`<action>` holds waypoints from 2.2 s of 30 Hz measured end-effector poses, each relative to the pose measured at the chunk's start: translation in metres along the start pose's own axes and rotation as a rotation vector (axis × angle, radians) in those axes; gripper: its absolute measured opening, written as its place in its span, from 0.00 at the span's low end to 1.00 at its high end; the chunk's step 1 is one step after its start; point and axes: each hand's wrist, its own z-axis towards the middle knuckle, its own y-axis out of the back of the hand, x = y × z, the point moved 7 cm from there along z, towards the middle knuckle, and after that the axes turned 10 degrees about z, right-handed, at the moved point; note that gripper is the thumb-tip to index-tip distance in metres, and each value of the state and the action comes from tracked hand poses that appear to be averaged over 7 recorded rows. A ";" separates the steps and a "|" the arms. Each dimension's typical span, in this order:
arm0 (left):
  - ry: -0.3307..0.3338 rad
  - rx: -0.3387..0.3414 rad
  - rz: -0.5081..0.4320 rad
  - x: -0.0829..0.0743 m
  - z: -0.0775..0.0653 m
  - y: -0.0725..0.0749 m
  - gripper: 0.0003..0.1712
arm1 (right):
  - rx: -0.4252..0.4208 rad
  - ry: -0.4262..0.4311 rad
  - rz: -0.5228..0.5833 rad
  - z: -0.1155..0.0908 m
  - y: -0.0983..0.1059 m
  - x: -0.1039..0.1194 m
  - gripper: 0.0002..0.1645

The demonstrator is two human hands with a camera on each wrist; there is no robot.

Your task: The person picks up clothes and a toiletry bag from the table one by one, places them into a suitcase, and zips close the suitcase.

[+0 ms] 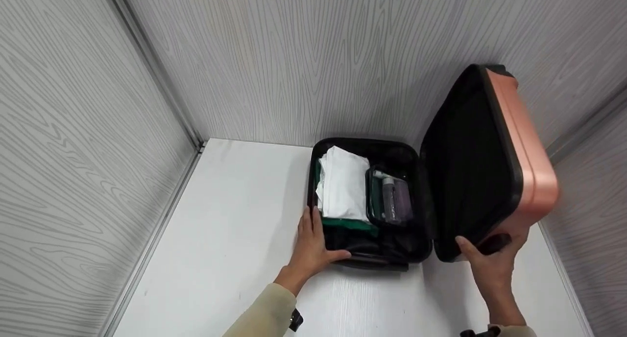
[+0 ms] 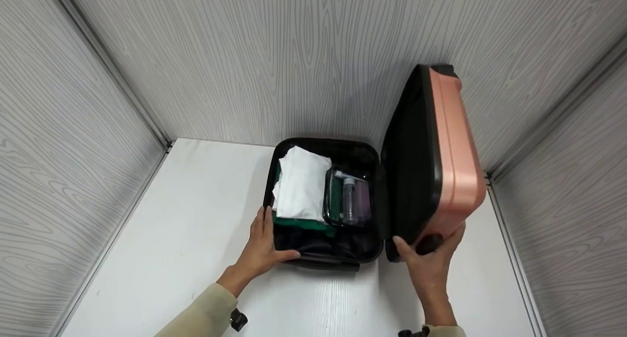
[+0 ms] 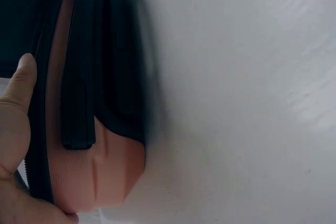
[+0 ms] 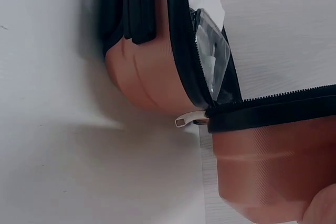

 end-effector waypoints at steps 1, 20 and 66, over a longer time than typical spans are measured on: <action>0.002 -0.001 -0.001 0.000 0.000 0.000 0.82 | 0.008 0.020 -0.003 0.000 -0.002 0.002 0.76; 0.021 0.057 -0.226 0.021 0.002 0.002 0.84 | 0.117 0.293 -0.336 -0.004 -0.052 0.024 0.86; -0.037 -0.051 -0.341 0.027 -0.003 0.000 0.92 | 0.463 0.972 -1.019 -0.076 -0.169 -0.005 0.76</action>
